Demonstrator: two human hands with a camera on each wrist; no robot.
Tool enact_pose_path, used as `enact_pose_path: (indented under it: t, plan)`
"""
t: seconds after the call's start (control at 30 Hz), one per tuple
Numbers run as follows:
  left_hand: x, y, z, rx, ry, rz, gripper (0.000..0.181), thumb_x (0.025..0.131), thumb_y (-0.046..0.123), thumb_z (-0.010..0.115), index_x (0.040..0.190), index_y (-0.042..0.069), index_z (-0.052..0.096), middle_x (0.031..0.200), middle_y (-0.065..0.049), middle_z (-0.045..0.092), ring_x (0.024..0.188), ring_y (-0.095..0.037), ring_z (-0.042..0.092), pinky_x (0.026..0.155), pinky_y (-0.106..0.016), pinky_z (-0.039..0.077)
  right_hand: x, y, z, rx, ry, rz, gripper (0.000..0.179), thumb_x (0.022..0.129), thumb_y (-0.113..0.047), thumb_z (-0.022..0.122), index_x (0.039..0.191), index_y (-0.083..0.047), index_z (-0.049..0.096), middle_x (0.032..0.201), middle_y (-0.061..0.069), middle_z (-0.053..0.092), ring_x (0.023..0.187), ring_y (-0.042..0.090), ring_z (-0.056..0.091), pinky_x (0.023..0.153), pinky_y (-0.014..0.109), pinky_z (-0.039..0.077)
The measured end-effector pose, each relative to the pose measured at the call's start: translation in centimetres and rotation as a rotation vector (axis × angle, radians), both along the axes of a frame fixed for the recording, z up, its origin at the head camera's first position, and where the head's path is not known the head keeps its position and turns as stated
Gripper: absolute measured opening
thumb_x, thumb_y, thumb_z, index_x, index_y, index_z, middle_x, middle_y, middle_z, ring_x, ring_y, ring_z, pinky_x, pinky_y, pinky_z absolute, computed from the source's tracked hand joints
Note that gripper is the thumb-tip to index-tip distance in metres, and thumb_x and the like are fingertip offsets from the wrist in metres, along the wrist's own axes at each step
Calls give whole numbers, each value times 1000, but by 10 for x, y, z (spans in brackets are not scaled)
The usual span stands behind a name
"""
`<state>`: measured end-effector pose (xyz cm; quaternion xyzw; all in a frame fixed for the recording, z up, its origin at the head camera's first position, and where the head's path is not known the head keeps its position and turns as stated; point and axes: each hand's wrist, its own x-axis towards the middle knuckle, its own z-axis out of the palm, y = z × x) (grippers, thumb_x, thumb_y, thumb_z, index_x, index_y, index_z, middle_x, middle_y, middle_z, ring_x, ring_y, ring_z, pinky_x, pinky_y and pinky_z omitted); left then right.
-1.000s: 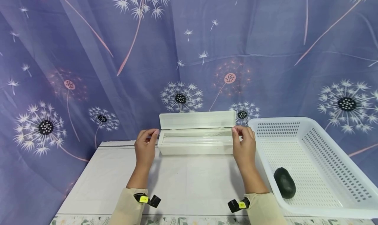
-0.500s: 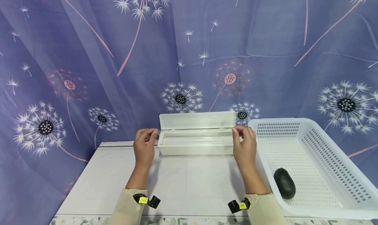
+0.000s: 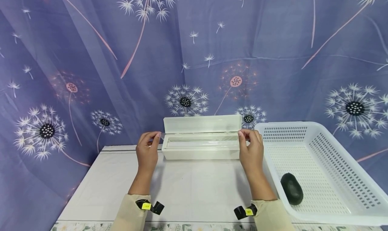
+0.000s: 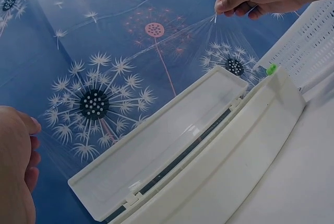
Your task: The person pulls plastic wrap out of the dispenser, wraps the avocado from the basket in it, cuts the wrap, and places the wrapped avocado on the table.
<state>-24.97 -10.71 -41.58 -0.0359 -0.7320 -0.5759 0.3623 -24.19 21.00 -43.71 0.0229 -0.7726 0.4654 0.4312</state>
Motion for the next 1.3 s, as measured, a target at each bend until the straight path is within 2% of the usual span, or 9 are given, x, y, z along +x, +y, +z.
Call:
enact_pose_path:
  t: [0.1, 0.3, 0.57, 0.83, 1.3]
  plan:
    - [7, 1, 7, -13, 30, 1, 12, 93, 2, 69, 98, -7, 75, 99, -22, 68, 87, -20, 59, 71, -13, 44, 0, 0, 1, 3, -2, -3, 16, 98, -8, 64, 102, 8, 67, 94, 18, 61, 89, -6, 44, 79, 15, 38]
    - [7, 2, 9, -28, 63, 9, 12, 93, 4, 70, 97, -6, 76, 96, -21, 69, 85, -16, 58, 70, -14, 44, 0, 0, 3, -3, 10, 2, 16, 98, -8, 64, 102, 8, 67, 93, 18, 61, 89, -7, 44, 81, 14, 37]
    - [8, 1, 13, -14, 71, 5, 11, 93, 3, 70, 96, -5, 76, 95, -21, 68, 84, -13, 58, 71, -17, 45, 3, 1, 8, -20, 18, 8, 16, 97, -7, 66, 101, 8, 68, 93, 15, 60, 89, -6, 45, 81, 12, 37]
    - [7, 0, 13, -13, 92, 0, 11, 93, 3, 69, 97, -5, 76, 92, -21, 68, 82, -8, 57, 71, -13, 44, 5, -1, 11, -35, 35, 28, 16, 97, -7, 65, 101, 8, 68, 93, 15, 61, 90, -5, 46, 81, 13, 38]
    - [15, -1, 23, -8, 102, -20, 11, 94, 0, 68, 98, -8, 74, 91, -23, 66, 82, -8, 56, 71, -10, 42, 10, -4, 17, -55, 46, 31, 16, 98, -6, 64, 103, 8, 68, 91, 11, 60, 88, -4, 48, 80, 16, 40]
